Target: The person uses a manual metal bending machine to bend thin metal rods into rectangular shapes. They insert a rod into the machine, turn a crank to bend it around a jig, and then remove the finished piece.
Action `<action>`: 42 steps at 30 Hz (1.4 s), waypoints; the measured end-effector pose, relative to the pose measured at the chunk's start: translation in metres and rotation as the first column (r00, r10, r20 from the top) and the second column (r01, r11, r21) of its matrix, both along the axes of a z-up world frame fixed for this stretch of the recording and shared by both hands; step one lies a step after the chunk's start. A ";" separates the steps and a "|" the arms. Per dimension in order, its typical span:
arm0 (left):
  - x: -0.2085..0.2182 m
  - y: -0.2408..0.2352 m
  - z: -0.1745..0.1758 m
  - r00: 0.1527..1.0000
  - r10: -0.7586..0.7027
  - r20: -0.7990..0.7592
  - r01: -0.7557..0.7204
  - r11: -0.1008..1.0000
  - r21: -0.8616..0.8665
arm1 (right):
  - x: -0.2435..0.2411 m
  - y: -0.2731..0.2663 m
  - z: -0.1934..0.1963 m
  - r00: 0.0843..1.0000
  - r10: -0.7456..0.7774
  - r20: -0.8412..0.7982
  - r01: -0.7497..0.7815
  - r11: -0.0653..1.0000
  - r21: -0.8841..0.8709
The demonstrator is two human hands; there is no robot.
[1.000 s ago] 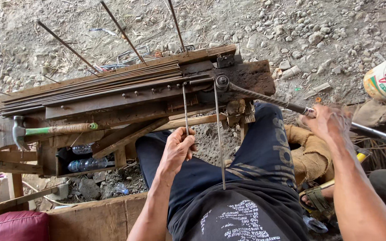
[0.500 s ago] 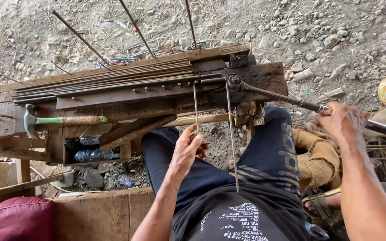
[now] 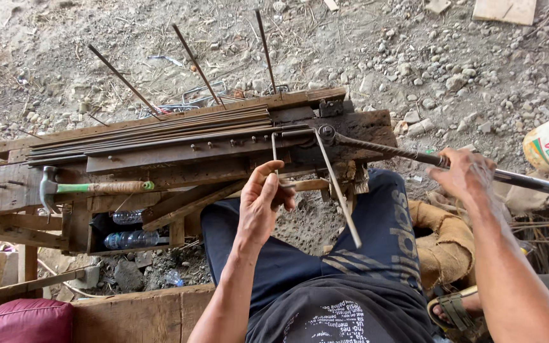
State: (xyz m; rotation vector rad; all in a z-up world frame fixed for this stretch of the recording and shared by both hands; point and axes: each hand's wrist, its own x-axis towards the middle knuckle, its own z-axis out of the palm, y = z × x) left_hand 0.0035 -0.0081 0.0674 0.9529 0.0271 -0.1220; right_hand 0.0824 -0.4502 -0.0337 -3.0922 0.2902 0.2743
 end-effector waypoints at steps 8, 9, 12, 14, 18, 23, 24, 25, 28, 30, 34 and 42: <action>0.034 0.000 0.018 0.993 0.027 0.112 -0.029 0.999 0.015 | 0.013 0.068 0.088 0.975 0.160 0.153 -0.204 0.918 0.341; 0.037 0.000 0.022 0.993 0.028 0.116 -0.030 0.999 0.015 | 0.010 0.086 0.113 0.975 0.161 0.156 -0.206 0.918 0.340; 0.042 0.002 0.031 0.987 0.014 0.160 -0.022 0.999 0.047 | 0.001 0.135 0.175 0.902 0.346 0.258 -0.431 0.743 0.513; 0.047 0.003 0.042 0.972 -0.015 0.236 -0.072 0.933 0.354 | 0.000 0.163 0.202 0.720 0.543 0.431 -0.691 0.510 0.512; 0.077 0.010 0.035 0.919 0.025 0.394 -0.273 0.761 0.589 | 0.029 0.214 0.236 0.576 0.569 0.587 -0.817 0.432 0.382; 0.124 0.029 0.042 0.831 0.115 0.544 -0.494 0.600 0.629 | 0.095 0.247 0.243 0.516 0.526 0.677 -0.854 0.379 0.356; 0.133 0.033 0.039 0.832 0.120 0.541 -0.496 0.597 0.630 | 0.099 0.252 0.242 0.514 0.529 0.675 -0.855 0.374 0.358; 0.143 0.037 0.036 0.818 0.058 0.573 -0.518 0.509 0.688 | 0.104 0.258 0.242 0.494 0.541 0.681 -0.852 0.456 0.256; 0.164 0.044 0.031 0.813 -0.006 0.583 -0.524 0.431 0.735 | 0.108 0.265 0.241 0.468 0.533 0.705 -0.829 0.542 0.140; 0.178 0.045 0.032 0.817 0.001 0.577 -0.515 0.451 0.729 | 0.108 0.268 0.240 0.454 0.517 0.726 -0.825 0.552 0.123; 0.175 0.039 0.040 0.874 0.054 0.483 -0.447 0.478 0.756 | 0.085 0.269 0.234 0.477 0.506 0.719 -0.787 0.610 0.093; 0.159 0.046 0.046 0.876 0.007 0.483 -0.379 0.630 0.678 | 0.129 0.263 0.239 0.458 0.534 0.711 -0.842 0.517 0.155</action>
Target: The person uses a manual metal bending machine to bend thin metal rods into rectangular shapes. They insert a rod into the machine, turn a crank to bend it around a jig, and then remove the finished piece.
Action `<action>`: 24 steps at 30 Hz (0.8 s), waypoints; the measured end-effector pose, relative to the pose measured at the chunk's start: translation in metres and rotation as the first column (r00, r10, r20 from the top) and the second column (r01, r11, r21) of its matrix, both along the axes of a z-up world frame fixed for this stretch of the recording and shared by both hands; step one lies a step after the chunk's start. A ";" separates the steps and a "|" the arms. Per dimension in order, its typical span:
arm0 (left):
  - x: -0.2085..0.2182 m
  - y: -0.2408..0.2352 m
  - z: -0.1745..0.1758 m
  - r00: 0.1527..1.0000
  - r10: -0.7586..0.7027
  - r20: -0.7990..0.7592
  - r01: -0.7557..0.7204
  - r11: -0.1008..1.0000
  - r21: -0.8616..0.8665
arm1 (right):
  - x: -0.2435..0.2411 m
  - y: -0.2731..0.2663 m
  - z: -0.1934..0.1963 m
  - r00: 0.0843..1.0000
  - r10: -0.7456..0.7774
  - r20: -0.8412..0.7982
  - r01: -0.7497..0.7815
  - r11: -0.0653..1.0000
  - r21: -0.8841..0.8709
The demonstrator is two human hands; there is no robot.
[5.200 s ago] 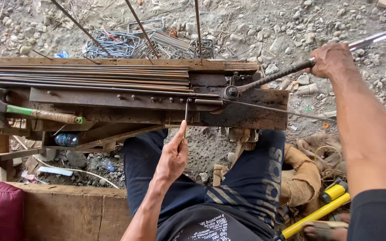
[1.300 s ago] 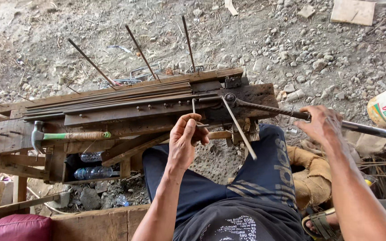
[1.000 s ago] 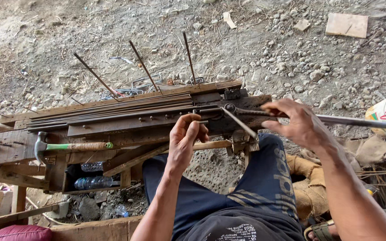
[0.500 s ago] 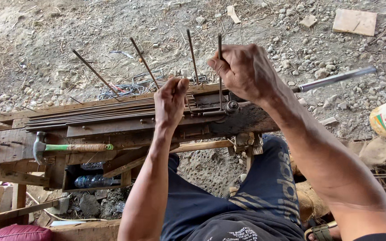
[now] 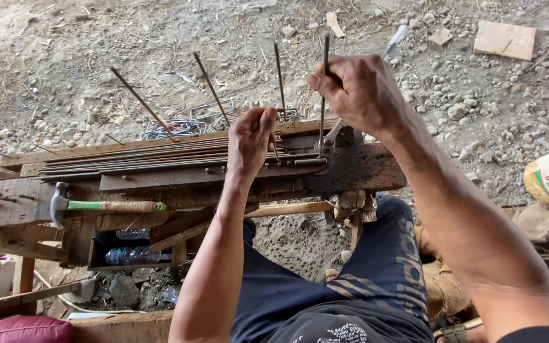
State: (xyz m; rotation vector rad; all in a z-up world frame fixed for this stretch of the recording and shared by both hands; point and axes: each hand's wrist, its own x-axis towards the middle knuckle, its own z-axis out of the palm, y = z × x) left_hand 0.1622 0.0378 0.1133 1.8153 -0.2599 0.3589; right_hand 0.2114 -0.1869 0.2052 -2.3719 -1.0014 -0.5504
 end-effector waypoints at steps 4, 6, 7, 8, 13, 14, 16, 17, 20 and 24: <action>-0.010 0.006 -0.006 0.989 -0.099 -0.109 0.084 0.988 -0.132 | -0.005 0.001 0.005 0.996 0.039 -0.075 -0.035 0.997 0.065; -0.009 0.008 -0.015 0.988 -0.125 -0.093 0.114 0.987 -0.114 | -0.006 -0.002 0.008 0.996 0.045 -0.073 -0.039 0.996 0.086; -0.007 0.008 -0.022 0.995 -0.097 -0.014 0.096 0.992 -0.080 | -0.006 -0.003 0.010 0.994 0.038 -0.101 -0.028 0.995 0.094; -0.005 0.009 -0.029 0.995 -0.072 0.068 0.075 0.996 -0.048 | -0.006 -0.004 0.011 0.991 0.030 -0.129 -0.017 0.995 0.102; -0.037 0.000 0.008 0.988 -0.108 0.108 0.088 0.980 0.177 | -0.033 -0.022 0.039 0.992 0.060 -0.108 -0.038 0.981 0.192; -0.049 -0.003 0.016 0.989 -0.140 0.040 0.126 0.962 0.244 | -0.042 -0.027 0.040 0.985 0.056 -0.165 -0.015 0.971 0.238; -0.060 -0.012 -0.002 0.991 -0.131 0.034 0.101 0.883 0.458 | -0.069 -0.035 0.022 0.938 0.134 -0.321 0.018 0.902 0.432; -0.067 -0.013 -0.012 0.991 -0.132 0.021 0.087 0.755 0.650 | -0.082 -0.036 0.011 0.861 0.232 -0.454 0.099 0.798 0.595; -0.094 -0.019 -0.035 0.983 -0.003 0.184 -0.139 0.641 0.755 | -0.104 -0.051 -0.069 0.782 0.356 -0.511 0.278 0.535 0.798; -0.103 -0.014 -0.063 0.992 0.001 0.127 -0.098 0.640 0.762 | -0.105 -0.056 -0.179 0.743 0.415 -0.525 0.466 0.242 0.851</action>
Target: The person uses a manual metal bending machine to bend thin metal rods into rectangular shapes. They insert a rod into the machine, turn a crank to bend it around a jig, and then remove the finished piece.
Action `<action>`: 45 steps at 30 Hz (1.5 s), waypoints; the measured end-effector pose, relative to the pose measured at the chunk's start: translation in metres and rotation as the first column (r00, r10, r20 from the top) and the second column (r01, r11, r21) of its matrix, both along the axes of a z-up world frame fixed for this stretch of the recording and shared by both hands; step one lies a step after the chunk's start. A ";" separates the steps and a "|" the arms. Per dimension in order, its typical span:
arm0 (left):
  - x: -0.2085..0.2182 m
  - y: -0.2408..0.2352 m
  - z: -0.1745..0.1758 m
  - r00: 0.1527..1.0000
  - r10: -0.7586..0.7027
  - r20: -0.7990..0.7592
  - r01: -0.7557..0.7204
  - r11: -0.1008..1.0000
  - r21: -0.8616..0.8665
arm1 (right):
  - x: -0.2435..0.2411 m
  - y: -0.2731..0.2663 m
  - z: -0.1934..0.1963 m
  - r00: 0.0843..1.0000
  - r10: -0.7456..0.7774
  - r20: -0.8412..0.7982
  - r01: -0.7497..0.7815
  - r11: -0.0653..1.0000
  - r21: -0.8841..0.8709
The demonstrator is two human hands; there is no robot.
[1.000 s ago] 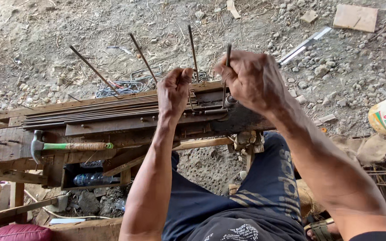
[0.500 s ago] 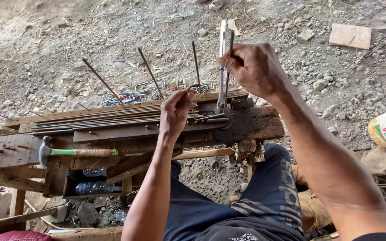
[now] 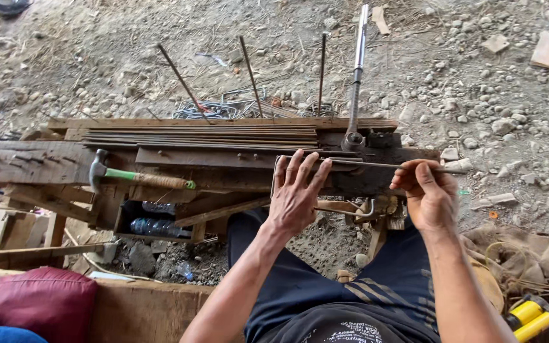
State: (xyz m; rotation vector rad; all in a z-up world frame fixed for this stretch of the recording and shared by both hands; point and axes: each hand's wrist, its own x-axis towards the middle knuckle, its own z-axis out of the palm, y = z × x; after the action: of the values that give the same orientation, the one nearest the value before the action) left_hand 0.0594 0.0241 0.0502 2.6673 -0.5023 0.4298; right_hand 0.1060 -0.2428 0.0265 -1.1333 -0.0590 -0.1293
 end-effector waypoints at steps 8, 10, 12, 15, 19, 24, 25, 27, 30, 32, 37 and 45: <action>0.023 0.018 -0.045 0.997 0.045 -0.059 -0.035 0.986 0.161 | 0.023 0.014 -0.049 0.993 0.054 -0.107 -0.037 0.987 0.154; 0.015 0.028 -0.049 0.993 0.087 -0.085 -0.075 0.988 0.136 | 0.034 0.007 -0.061 0.986 0.070 -0.153 -0.042 0.982 0.182; 0.003 0.043 -0.050 0.986 0.121 -0.113 -0.108 0.988 0.114 | 0.042 0.003 -0.067 0.977 0.081 -0.199 -0.038 0.977 0.211; -0.011 0.070 -0.055 0.961 0.263 -0.088 -0.267 0.963 -0.044 | 0.048 -0.001 -0.068 0.960 0.100 -0.261 -0.042 0.975 0.219; -0.022 0.073 -0.052 0.946 0.310 -0.090 -0.316 0.948 -0.049 | 0.053 -0.002 -0.080 0.947 0.143 -0.288 -0.071 0.966 0.248; 0.001 0.044 -0.032 0.978 0.153 -0.145 -0.154 0.988 0.006 | 0.059 -0.003 -0.096 0.921 0.138 -0.365 -0.053 0.971 0.232; 0.009 0.036 -0.031 0.980 0.115 -0.159 -0.104 0.992 0.077 | 0.061 -0.004 -0.102 0.914 0.142 -0.381 -0.050 0.969 0.240; 0.024 0.025 -0.035 0.982 0.066 -0.177 -0.041 0.989 0.145 | 0.062 -0.006 -0.103 0.907 0.134 -0.399 -0.035 0.969 0.245; 0.039 0.020 -0.049 0.982 0.065 -0.179 -0.025 0.976 0.216 | 0.059 -0.008 -0.089 0.884 0.142 -0.445 -0.055 0.977 0.204; 0.041 0.022 -0.053 0.983 0.065 -0.170 -0.024 0.972 0.235 | 0.058 -0.012 -0.080 0.846 0.154 -0.510 -0.101 0.986 0.132; 0.047 0.028 -0.068 0.994 0.031 -0.103 -0.008 0.976 0.216 | 0.050 -0.046 -0.001 0.747 0.154 -0.646 -0.498 0.774 -0.392; 0.042 0.020 -0.053 0.996 0.036 -0.078 -0.018 0.974 0.224 | 0.162 -0.017 0.012 0.977 0.139 -0.160 -0.192 0.257 -0.947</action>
State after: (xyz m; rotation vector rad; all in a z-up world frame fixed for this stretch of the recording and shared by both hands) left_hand 0.1014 0.0440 -0.0031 2.8969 -0.5175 0.2852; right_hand 0.2677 -0.2595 0.0388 -2.4035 -0.2494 0.1753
